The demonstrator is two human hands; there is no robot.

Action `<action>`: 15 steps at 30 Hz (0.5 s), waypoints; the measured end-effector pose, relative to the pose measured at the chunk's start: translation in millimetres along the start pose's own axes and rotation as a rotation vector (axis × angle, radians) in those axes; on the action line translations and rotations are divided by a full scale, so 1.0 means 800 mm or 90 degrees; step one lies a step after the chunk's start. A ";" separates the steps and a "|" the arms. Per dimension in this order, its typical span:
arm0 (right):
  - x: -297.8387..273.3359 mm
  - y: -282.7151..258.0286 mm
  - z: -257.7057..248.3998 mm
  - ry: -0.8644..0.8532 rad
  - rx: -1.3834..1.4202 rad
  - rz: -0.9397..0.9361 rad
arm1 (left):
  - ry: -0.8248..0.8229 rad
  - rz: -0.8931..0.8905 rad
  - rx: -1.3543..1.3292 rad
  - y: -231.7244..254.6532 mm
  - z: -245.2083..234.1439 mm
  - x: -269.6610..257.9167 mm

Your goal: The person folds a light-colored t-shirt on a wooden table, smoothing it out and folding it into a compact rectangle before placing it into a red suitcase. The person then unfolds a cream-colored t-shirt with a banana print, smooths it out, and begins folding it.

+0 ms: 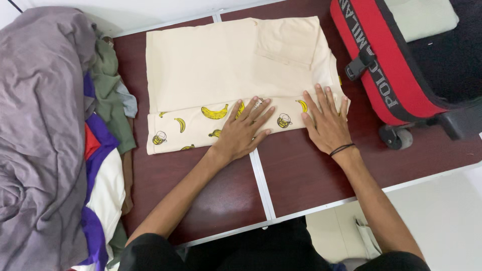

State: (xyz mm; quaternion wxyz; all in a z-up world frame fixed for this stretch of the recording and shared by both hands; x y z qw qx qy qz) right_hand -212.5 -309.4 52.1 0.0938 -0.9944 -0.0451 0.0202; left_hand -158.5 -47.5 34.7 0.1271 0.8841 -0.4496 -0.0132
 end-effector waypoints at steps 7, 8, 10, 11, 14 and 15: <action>0.013 -0.046 -0.004 0.008 0.036 -0.096 | 0.017 -0.003 0.000 0.000 -0.009 -0.009; 0.015 -0.047 -0.004 0.010 0.038 -0.098 | 0.004 -0.019 -0.006 -0.007 -0.011 -0.012; 0.020 -0.043 -0.005 0.013 0.040 -0.101 | 0.009 -0.055 -0.008 -0.028 -0.014 -0.020; 0.021 -0.039 -0.006 0.034 0.059 -0.094 | 0.026 -0.074 -0.004 -0.043 -0.015 -0.025; 0.022 -0.023 -0.010 0.081 0.091 -0.085 | 0.063 -0.132 -0.019 -0.089 -0.021 -0.050; 0.024 -0.019 -0.012 0.089 0.085 -0.089 | 0.074 -0.151 -0.028 -0.101 -0.024 -0.057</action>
Point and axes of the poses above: each hand's wrist, its own x-axis towards the middle knuckle, its own z-axis out of the palm, y = z × x, the point moved 1 cm from there along x, towards the middle knuckle, and after that the axes turned 10 degrees about -y, right-handed, at the moved point
